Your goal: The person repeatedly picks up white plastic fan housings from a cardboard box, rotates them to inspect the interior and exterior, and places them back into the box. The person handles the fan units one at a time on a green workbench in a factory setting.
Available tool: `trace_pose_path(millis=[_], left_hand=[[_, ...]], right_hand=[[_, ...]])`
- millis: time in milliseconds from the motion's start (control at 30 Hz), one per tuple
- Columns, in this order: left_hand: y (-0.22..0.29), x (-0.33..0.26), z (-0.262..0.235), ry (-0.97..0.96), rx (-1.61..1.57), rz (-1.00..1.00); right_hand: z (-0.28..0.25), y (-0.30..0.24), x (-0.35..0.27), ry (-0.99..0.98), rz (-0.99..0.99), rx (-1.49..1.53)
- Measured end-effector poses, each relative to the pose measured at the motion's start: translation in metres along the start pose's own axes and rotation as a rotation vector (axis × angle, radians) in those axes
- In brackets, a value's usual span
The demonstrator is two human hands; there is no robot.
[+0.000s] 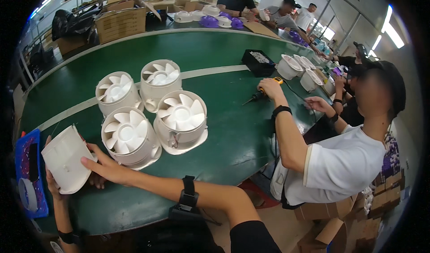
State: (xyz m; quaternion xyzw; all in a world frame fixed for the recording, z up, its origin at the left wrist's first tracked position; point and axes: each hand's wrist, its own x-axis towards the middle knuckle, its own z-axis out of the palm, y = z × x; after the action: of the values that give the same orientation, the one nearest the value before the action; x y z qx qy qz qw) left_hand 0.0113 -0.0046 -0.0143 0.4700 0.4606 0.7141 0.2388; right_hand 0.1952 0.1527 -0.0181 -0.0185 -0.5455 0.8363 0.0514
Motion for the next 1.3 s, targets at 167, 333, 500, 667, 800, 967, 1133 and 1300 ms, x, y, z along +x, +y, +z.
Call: trace_pose_path(millis=[167, 333, 500, 667, 800, 967, 1133, 1300], left_hand=[[-0.022, -0.022, -0.049, 0.166, -0.274, -0.277], [-0.022, -0.025, -0.065, 0.153, -0.262, -0.308], [-0.017, -0.022, -0.054, 0.187, -0.241, -0.321], [-0.015, -0.018, -0.047, 0.125, -0.257, -0.286], [-0.012, -0.015, -0.039, 0.050, -0.266, -0.275], [-0.016, -0.018, -0.057, 0.121, -0.328, -0.363], [-0.009, -0.006, -0.034, 0.543, -0.278, -0.358], [-0.001, -0.004, -0.027, 0.410, -0.261, -0.395]], right_hand=[[-0.004, 0.012, 0.006, -0.030, 0.010, 0.154], [-0.005, 0.013, 0.007, -0.073, 0.003, 0.212], [-0.005, 0.017, 0.011, -0.087, -0.014, 0.261], [-0.007, 0.014, 0.009, -0.104, -0.014, 0.260], [-0.002, 0.008, 0.004, -0.070, -0.018, 0.183], [-0.006, 0.007, 0.003, -0.115, -0.036, 0.165], [-0.003, 0.001, 0.000, -0.063, 0.003, 0.113], [-0.001, 0.001, 0.001, -0.070, -0.043, -0.034]])
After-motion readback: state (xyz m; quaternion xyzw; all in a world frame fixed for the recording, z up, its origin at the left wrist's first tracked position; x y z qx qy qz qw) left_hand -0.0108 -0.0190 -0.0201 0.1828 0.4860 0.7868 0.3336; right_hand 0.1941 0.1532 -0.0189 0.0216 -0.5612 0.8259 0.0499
